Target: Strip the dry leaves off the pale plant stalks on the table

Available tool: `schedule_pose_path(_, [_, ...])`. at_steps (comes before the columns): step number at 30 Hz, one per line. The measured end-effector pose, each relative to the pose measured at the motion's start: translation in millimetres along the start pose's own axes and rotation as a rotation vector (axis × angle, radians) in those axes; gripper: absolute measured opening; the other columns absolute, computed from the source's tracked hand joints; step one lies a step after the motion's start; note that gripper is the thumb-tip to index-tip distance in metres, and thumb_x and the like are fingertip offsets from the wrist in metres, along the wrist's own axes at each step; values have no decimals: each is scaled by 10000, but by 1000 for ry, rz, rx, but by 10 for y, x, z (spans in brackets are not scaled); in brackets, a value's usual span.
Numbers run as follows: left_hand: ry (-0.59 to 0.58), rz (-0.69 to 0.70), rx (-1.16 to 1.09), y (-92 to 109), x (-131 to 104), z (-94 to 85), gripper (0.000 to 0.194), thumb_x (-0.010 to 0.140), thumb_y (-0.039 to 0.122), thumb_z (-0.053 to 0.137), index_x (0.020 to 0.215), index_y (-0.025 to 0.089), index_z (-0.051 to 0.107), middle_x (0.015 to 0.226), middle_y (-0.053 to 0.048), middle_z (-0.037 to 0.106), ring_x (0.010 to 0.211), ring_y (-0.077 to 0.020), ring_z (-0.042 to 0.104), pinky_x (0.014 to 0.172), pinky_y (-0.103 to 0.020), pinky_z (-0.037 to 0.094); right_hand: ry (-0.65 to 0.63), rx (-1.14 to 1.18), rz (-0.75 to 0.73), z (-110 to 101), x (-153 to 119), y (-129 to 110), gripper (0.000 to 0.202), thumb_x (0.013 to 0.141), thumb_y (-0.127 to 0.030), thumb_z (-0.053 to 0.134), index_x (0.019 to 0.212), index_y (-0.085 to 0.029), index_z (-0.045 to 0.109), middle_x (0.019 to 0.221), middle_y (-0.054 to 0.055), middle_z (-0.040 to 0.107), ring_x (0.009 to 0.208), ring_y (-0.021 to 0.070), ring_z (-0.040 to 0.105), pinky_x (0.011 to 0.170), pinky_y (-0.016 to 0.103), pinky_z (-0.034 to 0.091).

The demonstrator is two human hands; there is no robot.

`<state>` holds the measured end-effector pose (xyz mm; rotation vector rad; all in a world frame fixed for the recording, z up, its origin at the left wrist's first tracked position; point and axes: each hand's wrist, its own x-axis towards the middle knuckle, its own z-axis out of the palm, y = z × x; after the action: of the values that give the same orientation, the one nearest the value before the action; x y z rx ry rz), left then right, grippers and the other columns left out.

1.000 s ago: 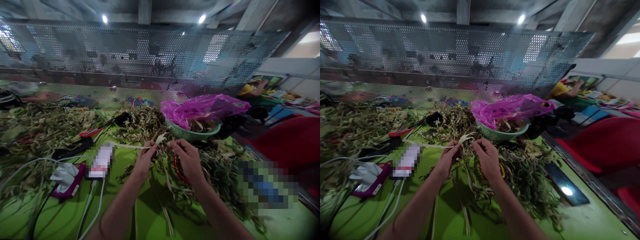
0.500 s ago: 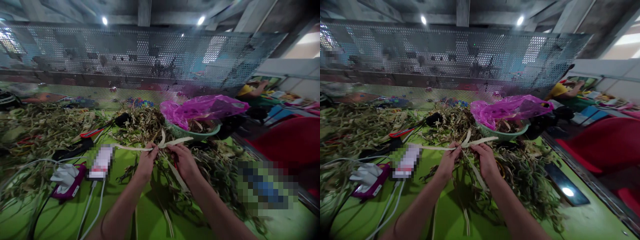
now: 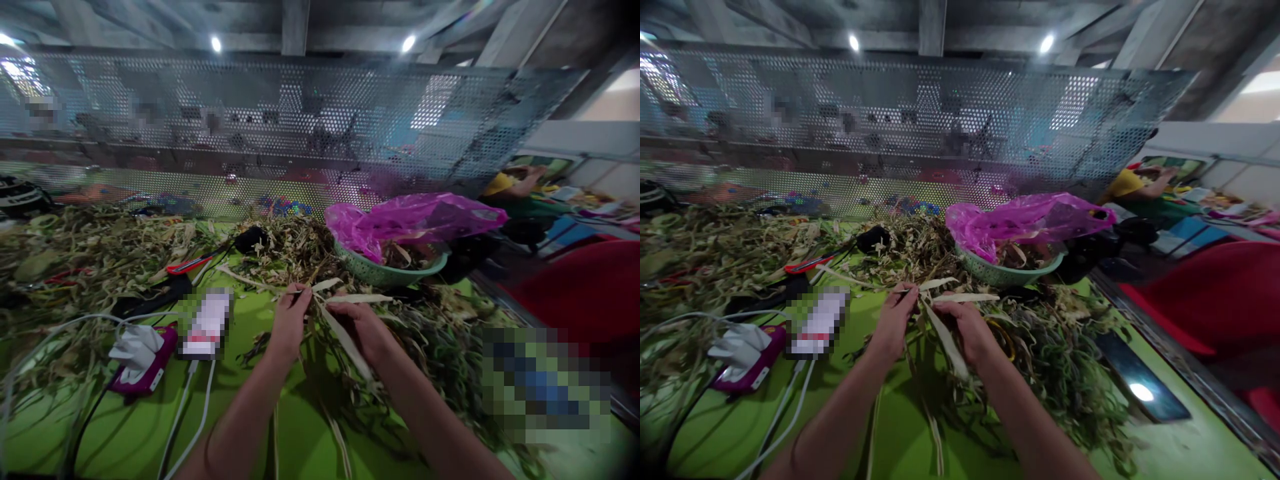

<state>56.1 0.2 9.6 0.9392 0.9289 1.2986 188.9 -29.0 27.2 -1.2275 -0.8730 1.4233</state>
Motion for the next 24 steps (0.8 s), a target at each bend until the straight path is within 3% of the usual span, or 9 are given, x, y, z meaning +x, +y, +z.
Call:
schedule_pose_path(5, [48, -13, 74, 18, 41, -28, 232, 736, 383, 612, 814, 165, 603, 711, 9, 557, 661, -119, 487, 633, -236, 387, -91, -184, -84, 12, -83, -76, 431, 822, -513, 538, 609, -153, 643, 559, 19, 584, 497, 107, 468, 442, 229, 275])
schedule_pose_path(11, [38, 95, 283, -9, 66, -55, 200, 813, 374, 528, 847, 186, 586, 733, 13, 522, 692, -127, 463, 654, -242, 370, 46, -107, -310, -23, -127, -167, 234, 795, -410, 638, 800, -177, 661, 678, 4, 592, 520, 84, 413, 457, 221, 242])
schedule_pose_path(14, [8, 135, 340, 3, 53, -58, 199, 831, 372, 509, 856, 187, 576, 720, 14, 515, 690, -132, 464, 647, -245, 364, 105, -223, -346, -54, -81, -157, 261, 784, -421, 642, 887, -181, 658, 713, -4, 592, 471, 69, 327, 447, 230, 203])
schedule_pose_path(17, [-48, 186, 365, 25, 31, -44, 194, 844, 367, 499, 838, 186, 570, 709, 15, 516, 691, -135, 471, 661, -248, 366, 68, -393, -274, -68, -38, -130, 337, 806, -484, 586, 702, -166, 629, 570, -28, 507, 452, 78, 269, 448, 243, 173])
schedule_pose_path(20, [-139, 226, 354, 23, 19, -21, 178, 849, 344, 497, 822, 185, 571, 741, 4, 546, 728, -144, 489, 706, -253, 376, 38, -441, -283, -69, -19, -124, 416, 806, -515, 561, 570, -172, 570, 515, -33, 455, 494, 100, 326, 490, 248, 237])
schedule_pose_path(24, [-226, 239, 368, -21, 18, -2, 165, 845, 329, 509, 822, 184, 585, 762, -10, 572, 745, -159, 501, 725, -260, 384, 164, -481, -391, -82, -16, -147, 356, 752, -486, 632, 572, -190, 551, 525, -39, 437, 547, 124, 379, 546, 257, 290])
